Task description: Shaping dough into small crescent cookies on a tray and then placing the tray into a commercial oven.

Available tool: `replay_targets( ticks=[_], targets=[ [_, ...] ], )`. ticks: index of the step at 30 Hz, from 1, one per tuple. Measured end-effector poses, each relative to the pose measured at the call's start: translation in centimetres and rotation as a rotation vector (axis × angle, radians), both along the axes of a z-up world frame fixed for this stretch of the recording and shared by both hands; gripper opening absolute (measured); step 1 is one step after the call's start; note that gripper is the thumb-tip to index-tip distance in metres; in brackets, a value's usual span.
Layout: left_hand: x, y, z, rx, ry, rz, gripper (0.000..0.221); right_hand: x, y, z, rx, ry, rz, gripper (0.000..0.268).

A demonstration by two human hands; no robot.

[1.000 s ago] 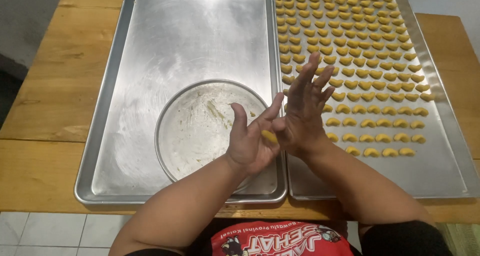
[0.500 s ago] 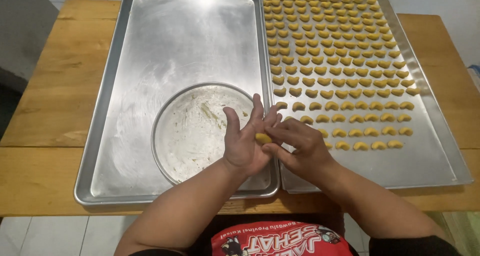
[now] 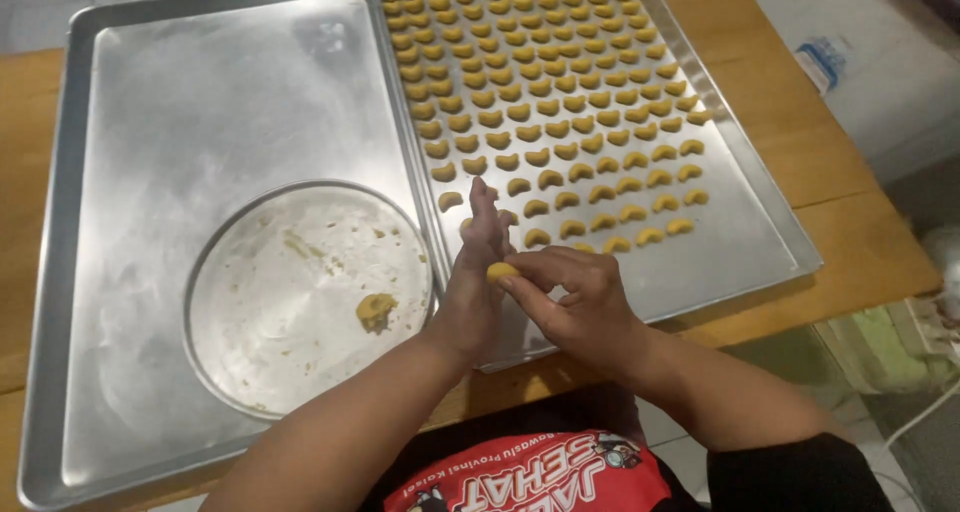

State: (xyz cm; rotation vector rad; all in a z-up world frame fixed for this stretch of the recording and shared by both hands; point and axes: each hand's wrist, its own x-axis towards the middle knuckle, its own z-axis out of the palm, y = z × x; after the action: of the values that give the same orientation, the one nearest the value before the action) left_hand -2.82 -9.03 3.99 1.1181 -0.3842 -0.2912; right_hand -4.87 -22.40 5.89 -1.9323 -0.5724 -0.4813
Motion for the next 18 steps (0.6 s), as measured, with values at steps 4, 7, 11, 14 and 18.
replay_targets(
  ticks=[4, 7, 11, 14, 18],
  targets=[
    [0.1, -3.9, -0.8, 0.029, 0.025, -0.021, 0.096, 0.0, -3.1, -0.6, 0.041, 0.056, -0.069, 0.014],
    [0.6, -6.1, -1.3, -0.006, 0.063, -0.037, 0.093, 0.2, -5.4, -1.3, 0.103, 0.117, -0.064, 0.012],
    [0.9, -8.0, -0.7, 0.054, 0.220, -0.061, 0.082, 1.0, -10.5, -2.1, 0.210, 0.362, -0.214, 0.016],
    [1.5, -9.7, -1.5, 0.078, 0.293, -0.109, 0.078, 2.4, -15.2, -2.9, 0.150, 0.376, -0.365, 0.018],
    [1.8, -12.4, -2.0, 0.136, 0.363, -0.198, 0.082, 4.5, -21.9, -4.6, 0.060, 0.431, -0.511, 0.020]
  ],
)
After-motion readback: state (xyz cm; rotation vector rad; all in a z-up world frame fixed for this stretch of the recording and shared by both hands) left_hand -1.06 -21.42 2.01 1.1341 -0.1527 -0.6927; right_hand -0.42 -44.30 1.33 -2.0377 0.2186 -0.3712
